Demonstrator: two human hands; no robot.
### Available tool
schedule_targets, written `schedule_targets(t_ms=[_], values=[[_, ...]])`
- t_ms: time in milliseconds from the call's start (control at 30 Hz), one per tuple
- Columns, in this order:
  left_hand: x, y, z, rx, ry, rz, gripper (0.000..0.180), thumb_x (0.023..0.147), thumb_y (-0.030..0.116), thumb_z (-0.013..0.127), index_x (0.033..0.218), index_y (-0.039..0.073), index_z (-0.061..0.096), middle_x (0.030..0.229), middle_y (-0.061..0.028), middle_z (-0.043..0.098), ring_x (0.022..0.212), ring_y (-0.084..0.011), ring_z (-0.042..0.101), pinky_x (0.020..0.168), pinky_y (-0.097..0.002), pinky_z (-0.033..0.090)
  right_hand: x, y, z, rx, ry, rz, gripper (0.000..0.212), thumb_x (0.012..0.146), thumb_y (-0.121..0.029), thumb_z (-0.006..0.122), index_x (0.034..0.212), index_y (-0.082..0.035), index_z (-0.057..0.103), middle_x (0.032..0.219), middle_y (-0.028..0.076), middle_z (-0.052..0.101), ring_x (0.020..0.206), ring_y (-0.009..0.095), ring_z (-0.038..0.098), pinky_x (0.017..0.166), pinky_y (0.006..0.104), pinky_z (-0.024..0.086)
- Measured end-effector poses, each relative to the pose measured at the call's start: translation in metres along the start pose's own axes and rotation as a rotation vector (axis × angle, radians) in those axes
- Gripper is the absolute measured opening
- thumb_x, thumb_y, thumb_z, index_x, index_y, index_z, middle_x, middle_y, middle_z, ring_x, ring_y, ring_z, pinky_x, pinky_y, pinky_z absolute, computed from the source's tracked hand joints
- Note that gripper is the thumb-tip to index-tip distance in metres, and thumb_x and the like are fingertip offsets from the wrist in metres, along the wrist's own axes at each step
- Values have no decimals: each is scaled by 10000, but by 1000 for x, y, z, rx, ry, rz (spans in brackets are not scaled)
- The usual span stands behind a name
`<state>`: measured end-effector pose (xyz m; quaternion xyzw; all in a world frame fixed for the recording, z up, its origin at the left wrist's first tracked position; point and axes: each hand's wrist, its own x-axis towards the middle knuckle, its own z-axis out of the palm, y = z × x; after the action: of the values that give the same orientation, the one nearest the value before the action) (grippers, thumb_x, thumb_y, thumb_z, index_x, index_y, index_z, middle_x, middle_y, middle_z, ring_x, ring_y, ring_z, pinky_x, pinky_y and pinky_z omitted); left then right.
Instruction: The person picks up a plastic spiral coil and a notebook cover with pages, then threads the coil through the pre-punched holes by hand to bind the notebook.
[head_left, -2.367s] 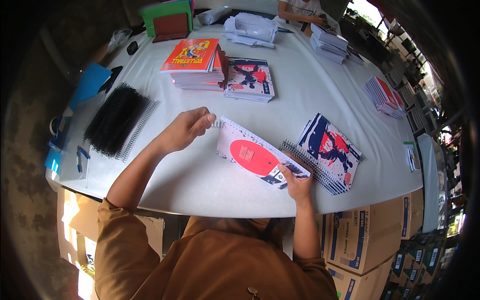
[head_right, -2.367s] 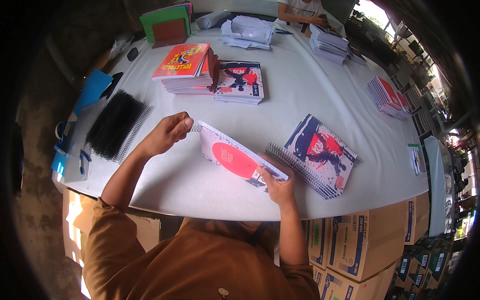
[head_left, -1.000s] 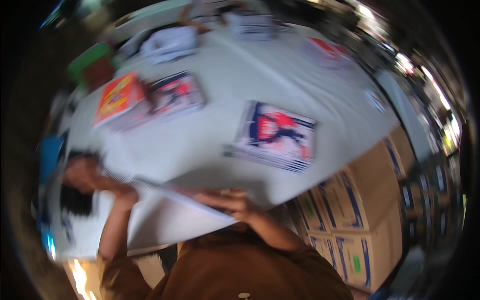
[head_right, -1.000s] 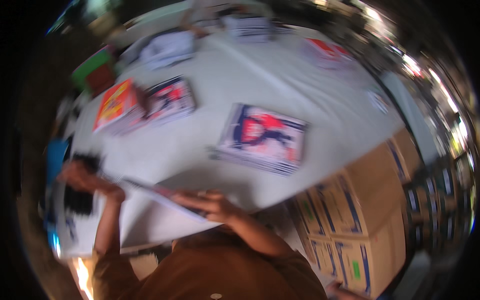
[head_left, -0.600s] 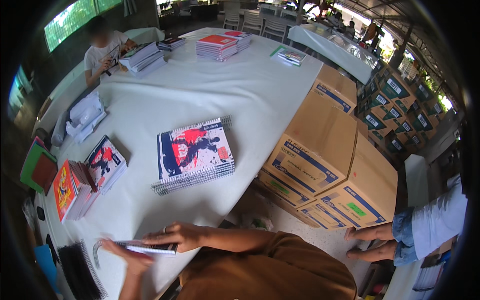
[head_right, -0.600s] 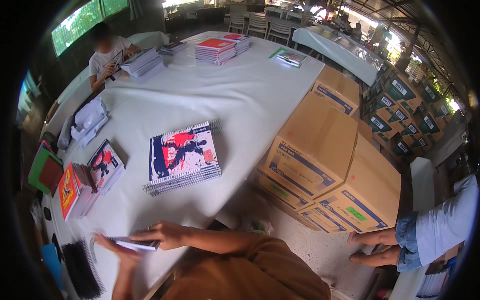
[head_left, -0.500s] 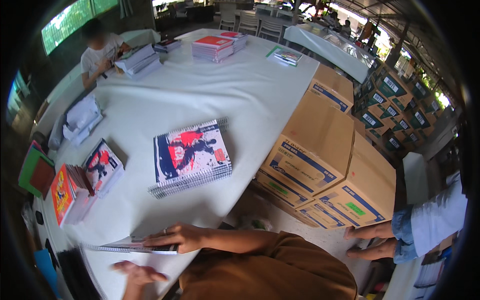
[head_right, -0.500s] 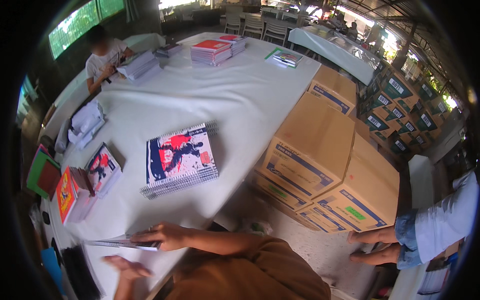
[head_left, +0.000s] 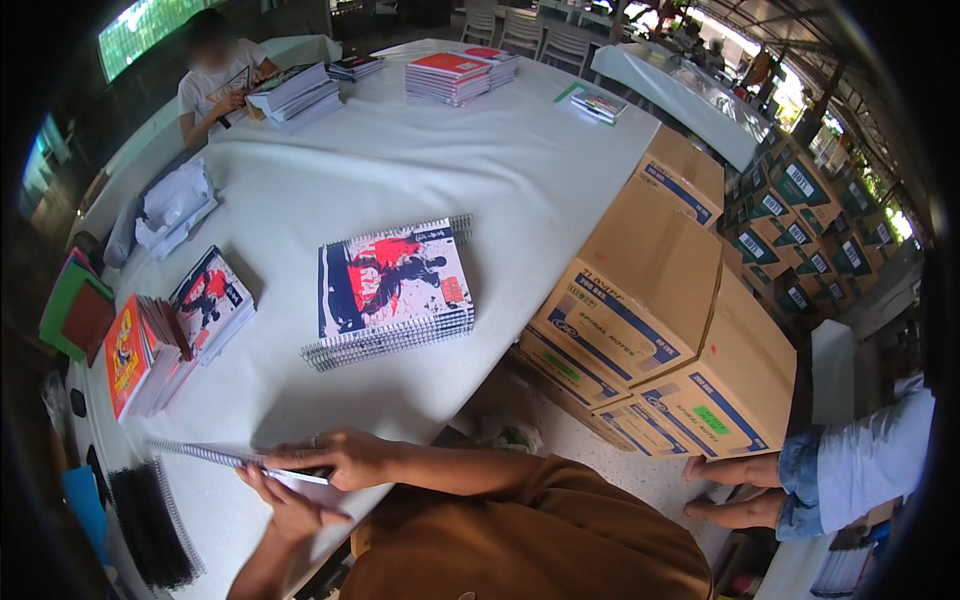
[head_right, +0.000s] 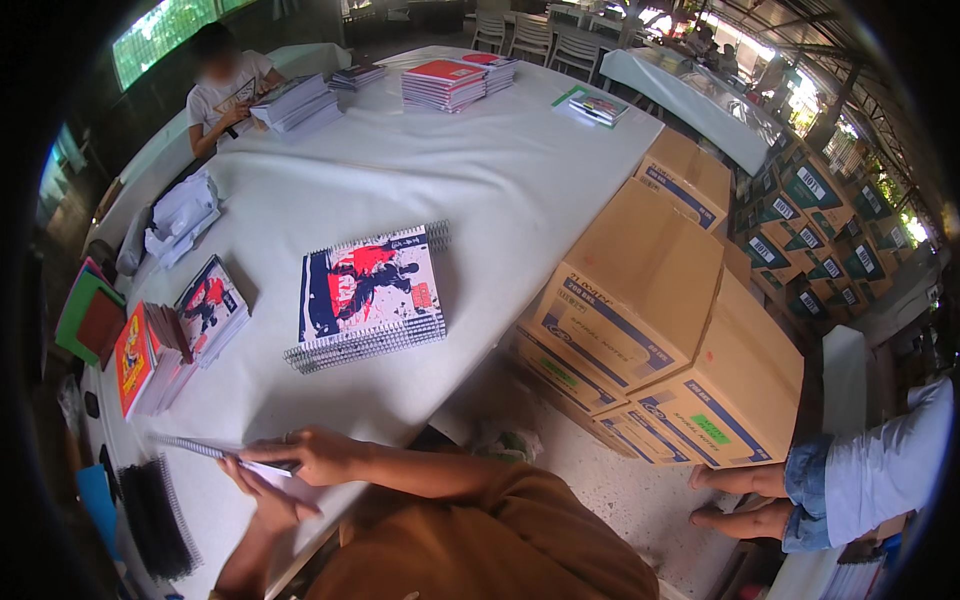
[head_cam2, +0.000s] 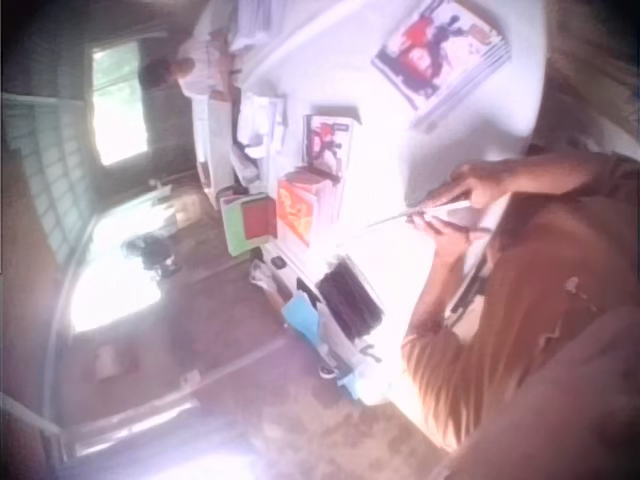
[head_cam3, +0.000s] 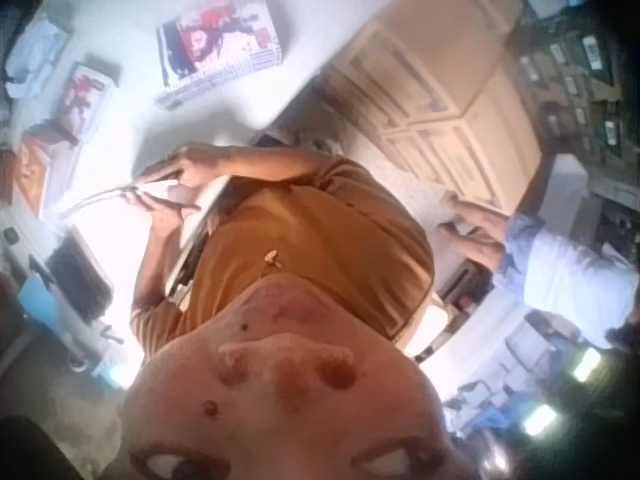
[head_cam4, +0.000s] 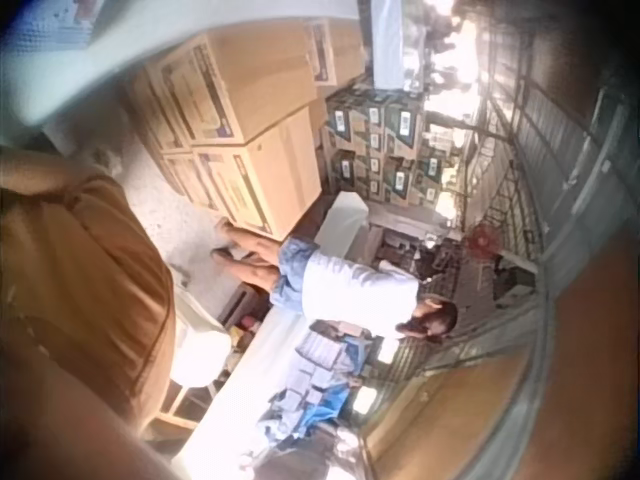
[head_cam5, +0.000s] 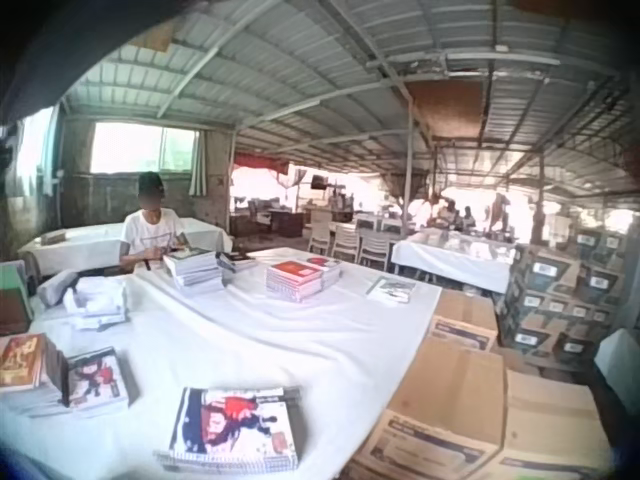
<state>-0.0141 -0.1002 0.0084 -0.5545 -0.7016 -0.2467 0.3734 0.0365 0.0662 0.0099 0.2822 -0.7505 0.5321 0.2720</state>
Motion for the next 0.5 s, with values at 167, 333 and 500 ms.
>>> schedule_targets(t_ms=[167,333,500], values=[[-4,-51,-14,180,207,-196,999,779,717,343,1393,-20,65,1430,-257,70,1324,-407,83,1021,-616,54,-6,-7,13,-124,-84,11,611,689,20,603,1267,-129,477,1261,78,506,1007,298,575,816,363,492],[11,6,-13,110,67,289,818,867,611,323,1318,-66,233,1385,-271,203,1288,-460,184,1037,-568,161,3,-3,1,-3,42,92,554,727,-44,620,1257,-133,486,1171,97,567,844,288,633,709,351,520],[16,-5,19,-172,-24,103,905,765,617,510,1365,1,231,1373,-253,268,1228,-372,321,978,-576,236,7,-6,11,269,-235,371,526,699,-74,641,1210,-90,516,1146,130,579,877,259,628,711,341,511]])
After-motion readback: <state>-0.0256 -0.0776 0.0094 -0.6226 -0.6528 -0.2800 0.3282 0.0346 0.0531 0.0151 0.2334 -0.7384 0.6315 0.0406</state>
